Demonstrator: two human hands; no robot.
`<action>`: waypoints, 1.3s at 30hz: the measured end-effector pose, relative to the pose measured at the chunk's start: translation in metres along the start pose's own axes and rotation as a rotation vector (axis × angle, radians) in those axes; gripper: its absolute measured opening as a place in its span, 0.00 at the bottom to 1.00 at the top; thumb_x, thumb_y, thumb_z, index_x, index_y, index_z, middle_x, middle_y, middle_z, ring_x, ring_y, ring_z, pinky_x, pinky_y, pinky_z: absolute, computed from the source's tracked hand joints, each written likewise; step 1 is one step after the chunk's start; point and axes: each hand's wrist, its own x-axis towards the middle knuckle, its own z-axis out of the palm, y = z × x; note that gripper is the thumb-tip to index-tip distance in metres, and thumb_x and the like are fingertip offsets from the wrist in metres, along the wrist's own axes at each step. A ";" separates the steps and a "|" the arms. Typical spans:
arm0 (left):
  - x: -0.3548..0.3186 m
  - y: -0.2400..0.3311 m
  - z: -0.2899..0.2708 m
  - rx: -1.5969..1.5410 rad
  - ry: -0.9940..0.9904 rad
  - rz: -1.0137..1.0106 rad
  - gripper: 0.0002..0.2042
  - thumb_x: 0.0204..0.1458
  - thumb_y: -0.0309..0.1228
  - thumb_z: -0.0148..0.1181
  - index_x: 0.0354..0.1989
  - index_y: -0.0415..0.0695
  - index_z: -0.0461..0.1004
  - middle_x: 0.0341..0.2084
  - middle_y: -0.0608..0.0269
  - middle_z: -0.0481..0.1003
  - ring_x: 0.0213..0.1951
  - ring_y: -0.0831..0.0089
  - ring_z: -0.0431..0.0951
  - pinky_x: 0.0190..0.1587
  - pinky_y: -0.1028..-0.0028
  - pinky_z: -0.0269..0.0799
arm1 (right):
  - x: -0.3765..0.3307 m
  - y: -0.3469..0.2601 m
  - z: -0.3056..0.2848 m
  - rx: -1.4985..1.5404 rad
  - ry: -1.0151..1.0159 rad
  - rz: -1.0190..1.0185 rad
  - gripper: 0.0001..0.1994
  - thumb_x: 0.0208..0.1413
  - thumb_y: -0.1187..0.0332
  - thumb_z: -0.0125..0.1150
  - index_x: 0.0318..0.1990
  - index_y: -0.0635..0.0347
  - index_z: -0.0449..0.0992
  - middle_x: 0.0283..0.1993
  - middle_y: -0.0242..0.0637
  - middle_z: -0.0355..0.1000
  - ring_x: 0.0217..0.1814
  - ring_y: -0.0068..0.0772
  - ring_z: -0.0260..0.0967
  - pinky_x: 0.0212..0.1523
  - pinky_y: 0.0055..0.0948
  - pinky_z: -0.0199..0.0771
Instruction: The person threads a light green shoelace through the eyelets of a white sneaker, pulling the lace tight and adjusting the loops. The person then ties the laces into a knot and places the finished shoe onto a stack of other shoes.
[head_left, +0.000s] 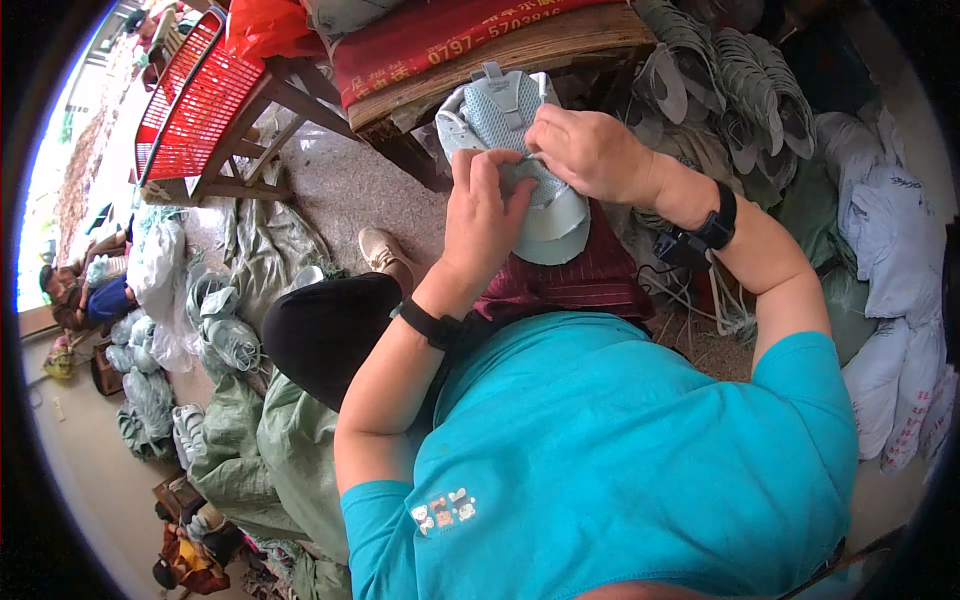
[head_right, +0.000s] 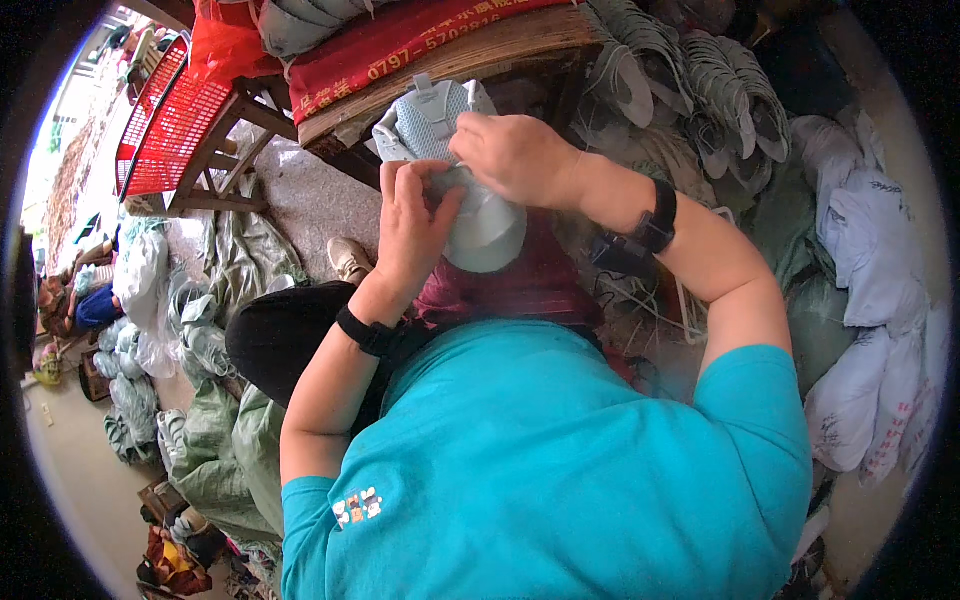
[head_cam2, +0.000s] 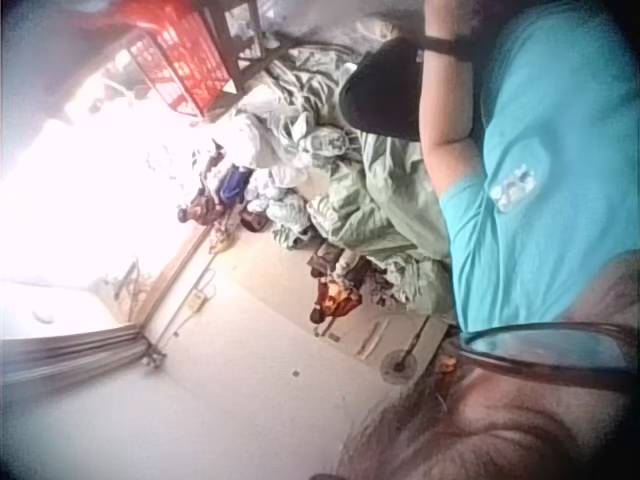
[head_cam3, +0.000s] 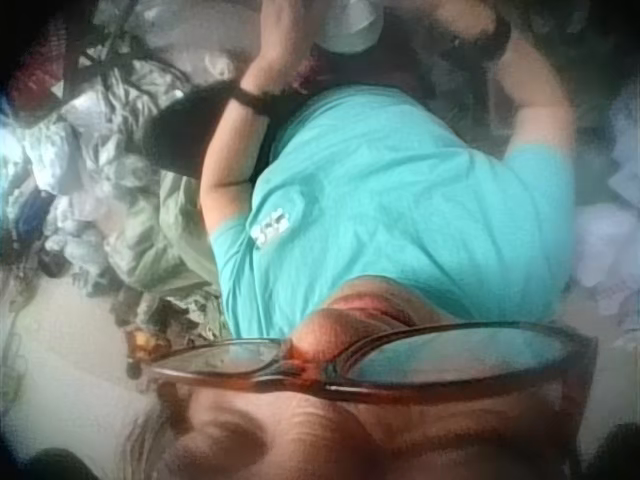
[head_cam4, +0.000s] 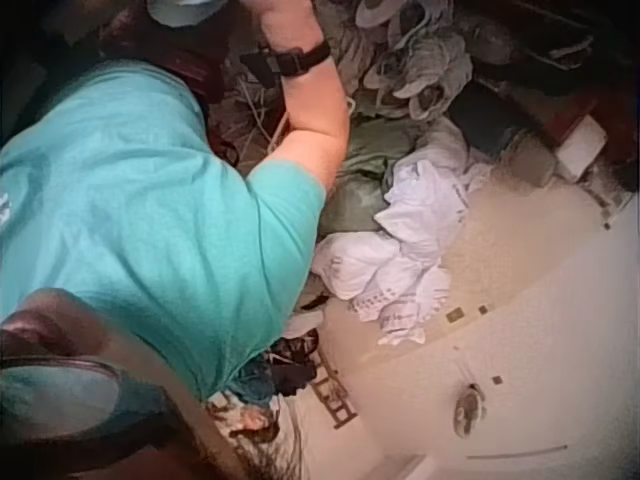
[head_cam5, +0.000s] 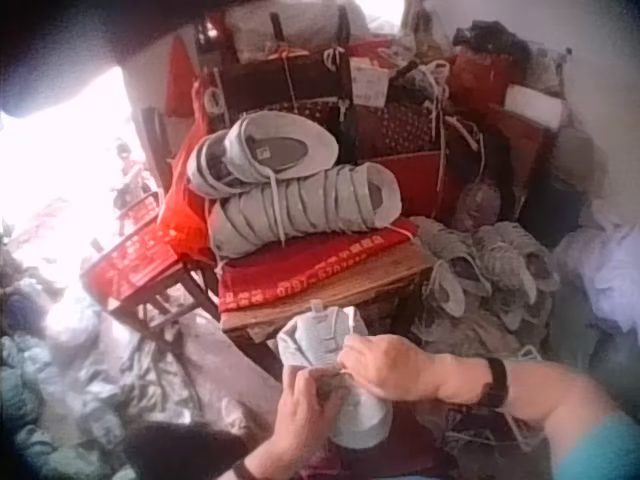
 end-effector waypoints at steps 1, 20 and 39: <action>0.000 0.000 0.000 0.007 0.006 0.011 0.19 0.48 0.26 0.67 0.47 0.41 0.68 0.39 0.52 0.66 0.37 0.55 0.74 0.38 0.64 0.74 | -0.001 -0.001 0.000 0.070 0.007 0.071 0.06 0.52 0.76 0.60 0.37 0.64 0.71 0.36 0.41 0.68 0.34 0.43 0.71 0.35 0.34 0.74; -0.002 0.002 -0.001 0.018 0.008 0.025 0.17 0.49 0.26 0.66 0.48 0.45 0.73 0.38 0.53 0.66 0.37 0.57 0.73 0.39 0.64 0.74 | -0.011 -0.009 0.009 -0.065 0.205 0.075 0.11 0.48 0.78 0.63 0.38 0.61 0.70 0.36 0.38 0.66 0.33 0.40 0.72 0.32 0.33 0.75; 0.000 0.002 -0.003 0.008 -0.031 -0.033 0.19 0.49 0.28 0.66 0.48 0.41 0.68 0.41 0.49 0.65 0.38 0.51 0.74 0.39 0.61 0.74 | 0.000 0.000 0.010 0.301 0.101 0.144 0.08 0.51 0.78 0.63 0.38 0.63 0.72 0.36 0.38 0.69 0.35 0.35 0.72 0.36 0.30 0.74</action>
